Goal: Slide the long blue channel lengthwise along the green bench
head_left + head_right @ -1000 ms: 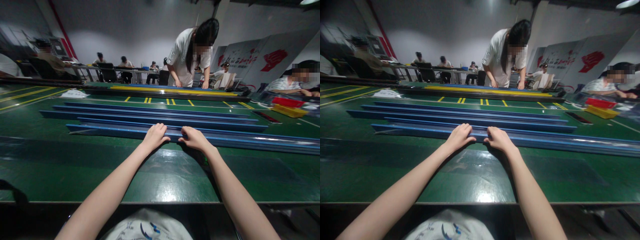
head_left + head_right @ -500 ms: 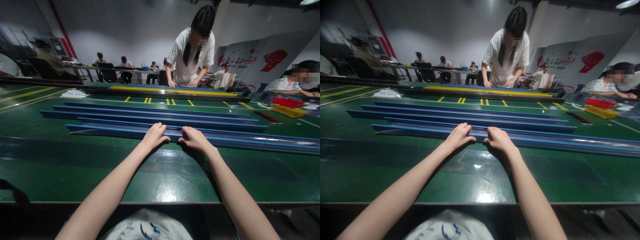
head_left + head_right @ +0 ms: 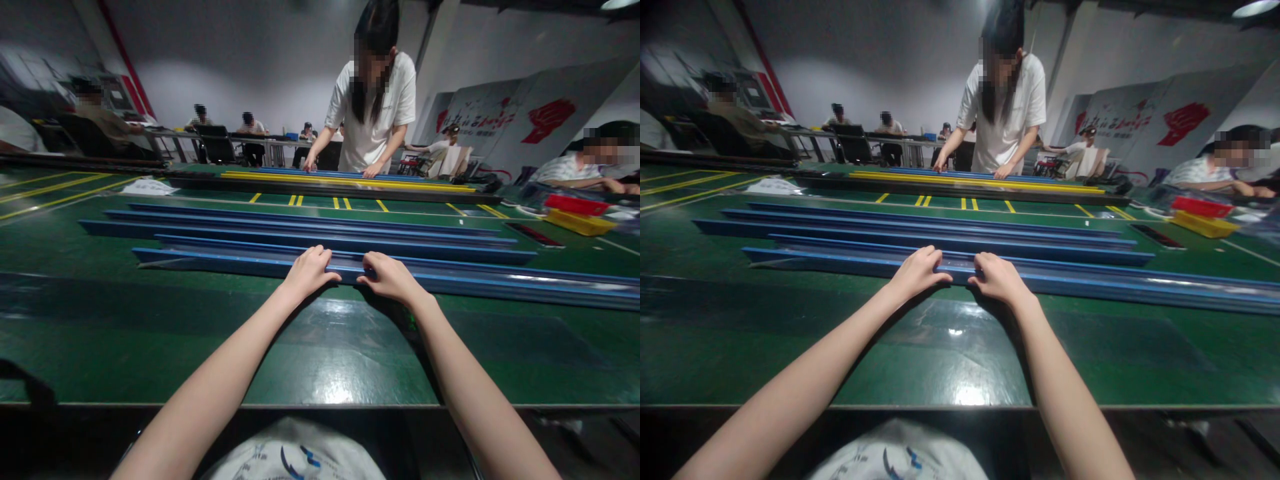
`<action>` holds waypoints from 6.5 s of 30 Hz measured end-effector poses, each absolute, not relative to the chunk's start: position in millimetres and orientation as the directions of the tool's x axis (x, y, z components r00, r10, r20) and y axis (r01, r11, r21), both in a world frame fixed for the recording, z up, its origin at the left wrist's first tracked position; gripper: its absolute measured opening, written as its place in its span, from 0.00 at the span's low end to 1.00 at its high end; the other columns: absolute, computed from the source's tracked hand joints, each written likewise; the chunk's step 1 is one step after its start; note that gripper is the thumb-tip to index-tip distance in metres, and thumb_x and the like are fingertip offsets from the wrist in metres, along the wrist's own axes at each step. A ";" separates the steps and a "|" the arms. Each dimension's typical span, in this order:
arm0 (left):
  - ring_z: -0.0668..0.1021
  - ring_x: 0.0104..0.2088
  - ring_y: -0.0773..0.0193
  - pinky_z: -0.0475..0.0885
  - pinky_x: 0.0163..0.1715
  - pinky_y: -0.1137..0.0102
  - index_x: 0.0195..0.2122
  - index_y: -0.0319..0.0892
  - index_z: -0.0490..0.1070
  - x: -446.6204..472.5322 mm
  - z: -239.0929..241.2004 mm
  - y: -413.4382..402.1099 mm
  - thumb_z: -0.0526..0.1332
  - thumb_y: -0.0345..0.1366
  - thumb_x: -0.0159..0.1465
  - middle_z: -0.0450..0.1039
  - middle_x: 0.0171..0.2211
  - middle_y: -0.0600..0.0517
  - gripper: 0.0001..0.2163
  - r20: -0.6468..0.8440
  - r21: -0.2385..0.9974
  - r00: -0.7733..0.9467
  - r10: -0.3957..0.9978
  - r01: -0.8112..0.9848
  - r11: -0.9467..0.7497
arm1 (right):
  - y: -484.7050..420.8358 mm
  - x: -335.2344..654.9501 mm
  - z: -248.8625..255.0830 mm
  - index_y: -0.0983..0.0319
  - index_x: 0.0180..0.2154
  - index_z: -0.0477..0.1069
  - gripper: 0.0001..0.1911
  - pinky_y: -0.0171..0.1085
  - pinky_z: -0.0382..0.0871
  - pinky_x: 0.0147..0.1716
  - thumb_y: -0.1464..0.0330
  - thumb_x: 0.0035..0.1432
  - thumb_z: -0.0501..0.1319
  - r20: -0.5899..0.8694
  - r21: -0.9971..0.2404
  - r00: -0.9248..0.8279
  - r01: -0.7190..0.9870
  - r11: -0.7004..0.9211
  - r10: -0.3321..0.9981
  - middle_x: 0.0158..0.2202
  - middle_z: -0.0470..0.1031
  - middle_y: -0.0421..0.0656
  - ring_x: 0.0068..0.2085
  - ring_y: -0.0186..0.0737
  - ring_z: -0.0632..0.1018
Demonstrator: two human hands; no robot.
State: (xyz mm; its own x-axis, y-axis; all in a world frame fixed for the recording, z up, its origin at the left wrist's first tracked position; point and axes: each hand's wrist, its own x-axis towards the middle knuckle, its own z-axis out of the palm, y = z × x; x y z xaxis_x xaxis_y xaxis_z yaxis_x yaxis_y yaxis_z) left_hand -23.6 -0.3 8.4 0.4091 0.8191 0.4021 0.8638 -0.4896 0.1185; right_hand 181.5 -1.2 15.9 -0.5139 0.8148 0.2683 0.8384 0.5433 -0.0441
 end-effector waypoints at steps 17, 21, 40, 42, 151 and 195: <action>0.71 0.37 0.60 0.65 0.35 0.69 0.32 0.41 0.65 -25.8 2.3 1.6 0.60 0.48 0.56 0.70 0.34 0.50 0.15 0.413 0.001 0.461 0.785 0.862 -0.506 | -2.2 168.7 15.5 0.62 0.30 0.67 0.13 0.34 0.53 0.28 0.62 0.59 0.51 0.272 0.070 -0.547 0.832 0.551 0.792 0.33 0.71 0.46 0.35 0.38 0.71; 0.72 0.37 0.61 0.64 0.34 0.70 0.33 0.41 0.66 -26.1 0.5 2.4 0.59 0.48 0.57 0.71 0.34 0.50 0.14 0.405 0.010 0.465 0.787 0.859 -0.512 | -1.3 168.5 18.9 0.63 0.29 0.69 0.14 0.34 0.51 0.26 0.62 0.58 0.51 0.261 0.087 -0.543 0.837 0.541 0.798 0.32 0.72 0.46 0.34 0.38 0.72; 0.71 0.38 0.61 0.64 0.34 0.70 0.32 0.41 0.66 -27.8 4.0 1.7 0.60 0.47 0.56 0.69 0.35 0.50 0.13 0.429 -0.007 0.502 0.751 0.833 -0.552 | -1.2 190.4 23.0 0.61 0.27 0.71 0.14 0.34 0.50 0.24 0.61 0.55 0.53 0.217 0.096 -0.430 0.903 0.419 0.876 0.30 0.74 0.44 0.31 0.38 0.73; 0.70 0.38 0.60 0.64 0.35 0.69 0.31 0.41 0.66 -27.6 5.1 1.2 0.61 0.47 0.56 0.68 0.35 0.50 0.14 0.450 -0.021 0.497 0.742 0.836 -0.548 | -1.5 190.2 22.7 0.61 0.26 0.70 0.13 0.34 0.49 0.23 0.61 0.55 0.53 0.223 0.093 -0.431 0.902 0.421 0.874 0.30 0.74 0.43 0.31 0.38 0.73; 0.69 0.34 0.60 0.63 0.31 0.70 0.25 0.41 0.62 -25.9 4.3 5.9 0.64 0.49 0.50 0.66 0.28 0.51 0.17 0.426 0.145 0.379 0.822 0.868 -0.475 | 2.7 180.4 15.2 0.61 0.34 0.64 0.09 0.33 0.55 0.29 0.64 0.52 0.56 0.198 -0.058 -0.437 0.888 0.456 0.877 0.34 0.72 0.45 0.33 0.38 0.71; 0.71 0.36 0.59 0.64 0.33 0.70 0.30 0.40 0.63 -26.7 0.3 10.1 0.60 0.52 0.53 0.69 0.32 0.49 0.19 0.400 0.024 0.433 0.807 0.876 -0.482 | 2.0 181.0 15.3 0.61 0.33 0.63 0.08 0.33 0.56 0.29 0.64 0.52 0.57 0.225 -0.062 -0.447 0.880 0.471 0.866 0.33 0.72 0.44 0.33 0.38 0.70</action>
